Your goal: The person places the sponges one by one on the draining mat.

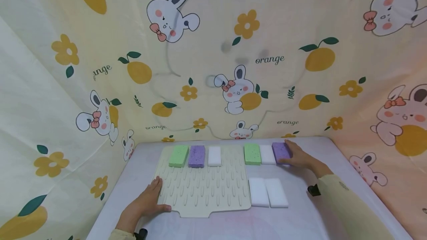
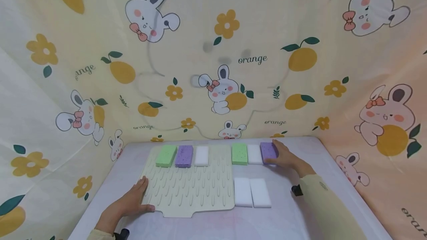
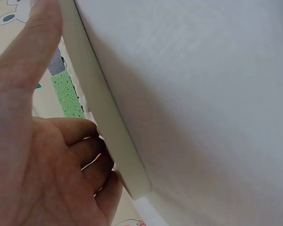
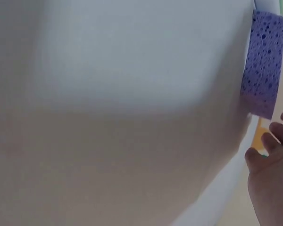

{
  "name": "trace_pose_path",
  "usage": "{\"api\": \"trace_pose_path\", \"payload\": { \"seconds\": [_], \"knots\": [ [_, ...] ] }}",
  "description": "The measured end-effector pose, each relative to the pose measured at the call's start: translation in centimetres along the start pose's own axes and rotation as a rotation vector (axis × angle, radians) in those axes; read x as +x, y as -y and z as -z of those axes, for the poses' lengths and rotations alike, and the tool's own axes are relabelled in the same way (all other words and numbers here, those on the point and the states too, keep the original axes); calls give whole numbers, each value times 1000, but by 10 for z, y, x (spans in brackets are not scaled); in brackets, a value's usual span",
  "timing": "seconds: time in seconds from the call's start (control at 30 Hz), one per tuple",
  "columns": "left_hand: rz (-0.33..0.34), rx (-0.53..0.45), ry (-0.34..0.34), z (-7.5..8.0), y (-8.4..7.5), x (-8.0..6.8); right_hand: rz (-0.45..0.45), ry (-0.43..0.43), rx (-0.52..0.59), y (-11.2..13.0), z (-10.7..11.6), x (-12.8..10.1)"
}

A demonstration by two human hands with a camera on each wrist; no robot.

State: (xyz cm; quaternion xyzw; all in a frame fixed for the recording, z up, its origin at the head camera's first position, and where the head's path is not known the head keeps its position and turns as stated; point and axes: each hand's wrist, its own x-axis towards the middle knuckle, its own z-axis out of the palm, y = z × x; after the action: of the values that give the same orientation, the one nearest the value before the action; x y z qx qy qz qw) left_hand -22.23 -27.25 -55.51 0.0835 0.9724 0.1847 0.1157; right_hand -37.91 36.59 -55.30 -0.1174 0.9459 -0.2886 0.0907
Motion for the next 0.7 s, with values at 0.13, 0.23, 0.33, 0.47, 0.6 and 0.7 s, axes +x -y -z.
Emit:
{"api": "trace_pose_path", "payload": {
  "seconds": [0.13, 0.23, 0.33, 0.47, 0.6, 0.7],
  "knots": [
    [-5, -4, -1, 2, -2, -1, -17, 26, -6, -2, 1, 1],
    [-9, -10, 1, 3, -3, -2, -37, 46, -5, -4, 2, 0],
    [-7, -19, 5, 3, -3, -2, -35, 52, -6, -6, 2, 0],
    [0, -23, 9, 3, -4, -2, -31, 57, 15, -8, 2, 2],
    [5, -18, 7, 3, -4, -1, -38, 59, 27, -10, 2, 5],
    [6, -16, 7, 3, -3, 0, -33, 51, 32, -11, 0, 6]
  ]
}}
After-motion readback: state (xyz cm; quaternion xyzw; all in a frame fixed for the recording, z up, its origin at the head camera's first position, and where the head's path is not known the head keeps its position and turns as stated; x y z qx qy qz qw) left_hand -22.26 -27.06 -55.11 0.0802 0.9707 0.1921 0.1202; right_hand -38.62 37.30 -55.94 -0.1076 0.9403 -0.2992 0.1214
